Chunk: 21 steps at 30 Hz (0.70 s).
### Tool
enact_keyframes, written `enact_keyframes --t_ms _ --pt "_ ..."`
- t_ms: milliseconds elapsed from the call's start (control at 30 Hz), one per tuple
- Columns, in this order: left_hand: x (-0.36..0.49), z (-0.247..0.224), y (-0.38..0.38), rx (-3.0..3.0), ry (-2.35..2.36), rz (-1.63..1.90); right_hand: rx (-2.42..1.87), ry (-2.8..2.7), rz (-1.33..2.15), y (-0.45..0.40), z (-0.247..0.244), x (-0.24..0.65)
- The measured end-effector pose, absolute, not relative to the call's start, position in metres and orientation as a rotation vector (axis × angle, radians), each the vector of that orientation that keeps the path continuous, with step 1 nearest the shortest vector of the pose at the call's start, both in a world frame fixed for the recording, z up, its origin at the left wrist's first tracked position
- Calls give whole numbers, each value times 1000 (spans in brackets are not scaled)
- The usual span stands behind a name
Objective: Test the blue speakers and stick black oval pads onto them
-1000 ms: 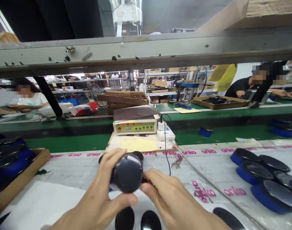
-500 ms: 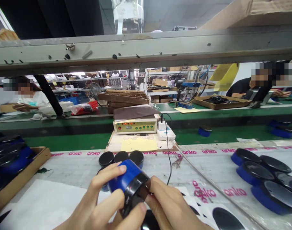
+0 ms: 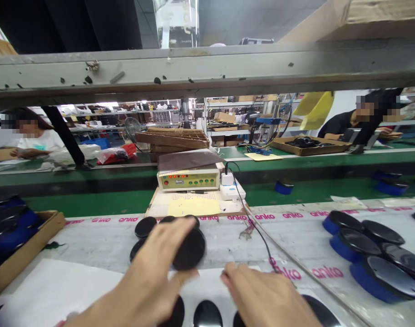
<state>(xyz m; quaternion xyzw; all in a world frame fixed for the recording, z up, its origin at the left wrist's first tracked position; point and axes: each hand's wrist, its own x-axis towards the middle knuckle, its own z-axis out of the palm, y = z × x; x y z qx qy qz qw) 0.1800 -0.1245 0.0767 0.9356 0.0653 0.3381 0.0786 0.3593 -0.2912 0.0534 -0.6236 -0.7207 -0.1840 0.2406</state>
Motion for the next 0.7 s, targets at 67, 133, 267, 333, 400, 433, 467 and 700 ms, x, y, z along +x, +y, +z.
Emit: enact_keyframes --t_ms 67,133,267,333,400,433,467,700 --pt "183 72 -118 2683 419 972 -1855 -1816 -643 -301 54 380" --pt "192 62 -120 2633 416 793 -2003 -1657 -631 -305 58 396" --pt "224 35 -136 2738 173 415 -2068 -1557 -419 -291 67 399" --pt "233 29 -133 2819 177 344 -2065 -1565 -342 -278 68 394" --pt "227 36 -115 2838 243 304 -2105 -1590 -256 -268 68 393" --pt "218 42 -101 2824 297 302 -2132 -1608 -220 -263 68 394" --pt "205 48 -84 2798 375 311 -2152 -1633 -189 -259 69 395" --pt "125 51 13 2400 589 173 -1945 -2040 225 -186 73 383"
